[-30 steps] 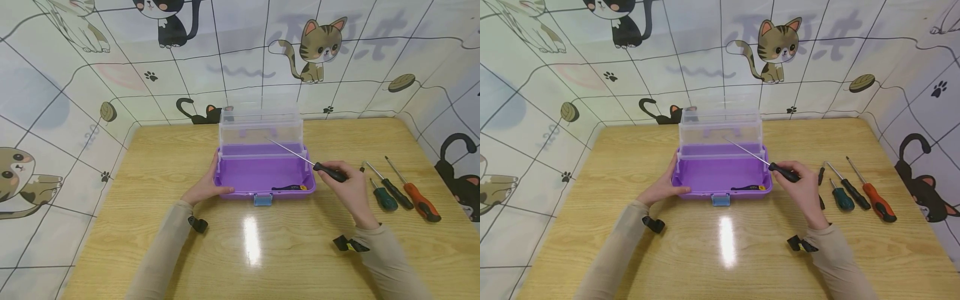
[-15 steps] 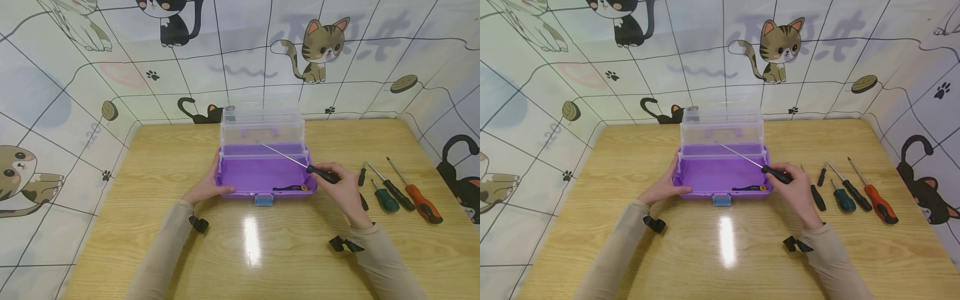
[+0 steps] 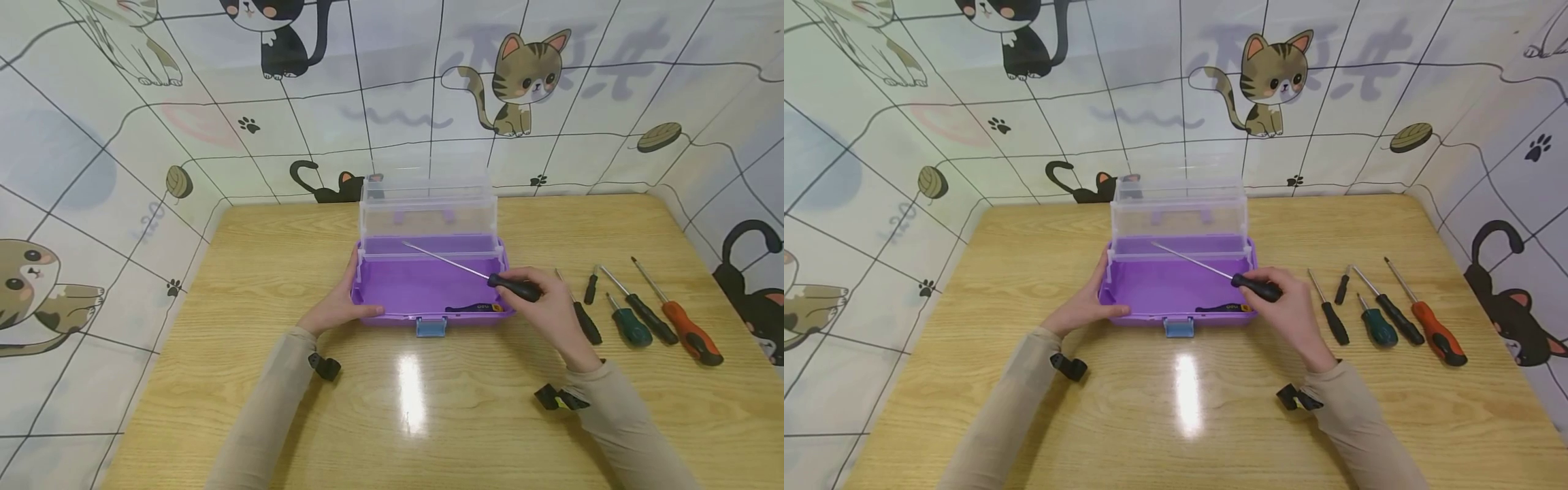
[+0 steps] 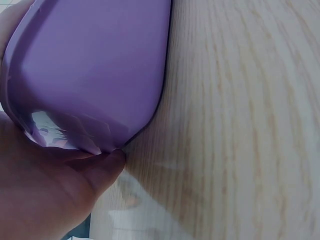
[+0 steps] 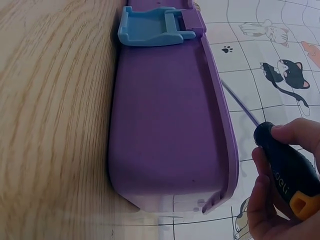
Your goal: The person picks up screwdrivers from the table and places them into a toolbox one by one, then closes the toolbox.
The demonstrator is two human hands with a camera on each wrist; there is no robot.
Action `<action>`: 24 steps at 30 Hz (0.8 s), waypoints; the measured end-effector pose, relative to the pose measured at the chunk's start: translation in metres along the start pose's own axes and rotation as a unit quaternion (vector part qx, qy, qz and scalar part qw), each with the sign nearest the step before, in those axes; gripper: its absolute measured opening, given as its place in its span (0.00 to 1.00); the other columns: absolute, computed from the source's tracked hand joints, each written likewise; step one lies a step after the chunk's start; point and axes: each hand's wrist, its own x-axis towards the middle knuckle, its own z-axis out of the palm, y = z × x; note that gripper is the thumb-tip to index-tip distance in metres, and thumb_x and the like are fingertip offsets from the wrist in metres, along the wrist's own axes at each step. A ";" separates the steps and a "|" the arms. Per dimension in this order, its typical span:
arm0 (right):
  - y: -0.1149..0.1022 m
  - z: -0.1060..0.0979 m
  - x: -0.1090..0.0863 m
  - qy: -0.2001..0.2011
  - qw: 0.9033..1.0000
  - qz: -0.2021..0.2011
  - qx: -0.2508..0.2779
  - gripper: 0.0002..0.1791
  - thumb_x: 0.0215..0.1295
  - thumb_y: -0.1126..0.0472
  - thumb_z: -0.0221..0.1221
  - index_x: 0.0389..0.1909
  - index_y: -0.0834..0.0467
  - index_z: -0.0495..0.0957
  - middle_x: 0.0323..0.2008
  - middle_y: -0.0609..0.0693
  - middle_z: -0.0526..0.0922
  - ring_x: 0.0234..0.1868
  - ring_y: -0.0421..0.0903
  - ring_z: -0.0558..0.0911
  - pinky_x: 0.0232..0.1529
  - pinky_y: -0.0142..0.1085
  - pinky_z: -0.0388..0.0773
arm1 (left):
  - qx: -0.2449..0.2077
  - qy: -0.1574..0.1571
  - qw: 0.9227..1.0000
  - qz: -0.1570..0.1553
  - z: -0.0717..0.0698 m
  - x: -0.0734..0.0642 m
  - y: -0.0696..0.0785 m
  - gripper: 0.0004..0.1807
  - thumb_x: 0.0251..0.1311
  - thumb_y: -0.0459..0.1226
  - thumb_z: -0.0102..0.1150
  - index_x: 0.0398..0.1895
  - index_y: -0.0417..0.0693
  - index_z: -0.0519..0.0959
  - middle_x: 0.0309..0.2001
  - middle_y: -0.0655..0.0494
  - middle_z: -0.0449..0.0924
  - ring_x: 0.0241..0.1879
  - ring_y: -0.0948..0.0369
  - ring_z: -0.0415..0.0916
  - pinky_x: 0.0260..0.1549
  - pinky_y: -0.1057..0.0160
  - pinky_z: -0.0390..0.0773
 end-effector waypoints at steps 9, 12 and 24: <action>0.015 0.004 0.004 -0.026 1.000 0.005 -0.007 0.13 0.59 0.67 0.66 0.45 0.61 0.83 0.43 0.57 0.82 0.32 0.38 0.81 0.27 0.28 0.78 | 0.004 0.003 1.000 0.007 0.000 0.001 -0.006 0.69 0.48 0.31 0.71 0.75 0.64 0.22 0.75 0.54 0.19 0.74 0.52 0.26 0.68 0.43 0.38; 0.003 0.006 0.004 -0.030 1.000 -0.007 -0.001 0.11 0.58 0.71 0.65 0.43 0.66 0.82 0.41 0.60 0.81 0.30 0.38 0.80 0.27 0.27 0.77 | 0.006 0.006 1.000 0.007 -0.001 0.006 -0.020 0.70 0.48 0.32 0.71 0.74 0.69 0.21 0.75 0.58 0.19 0.73 0.53 0.26 0.68 0.43 0.38; -0.029 0.009 0.003 -0.053 0.998 -0.017 -0.022 0.10 0.56 0.73 0.66 0.41 0.68 0.82 0.37 0.59 0.81 0.34 0.43 0.78 0.32 0.26 0.75 | 0.012 0.016 1.000 0.018 0.000 0.007 -0.027 0.71 0.47 0.37 0.74 0.73 0.79 0.23 0.76 0.64 0.22 0.73 0.58 0.27 0.68 0.46 0.38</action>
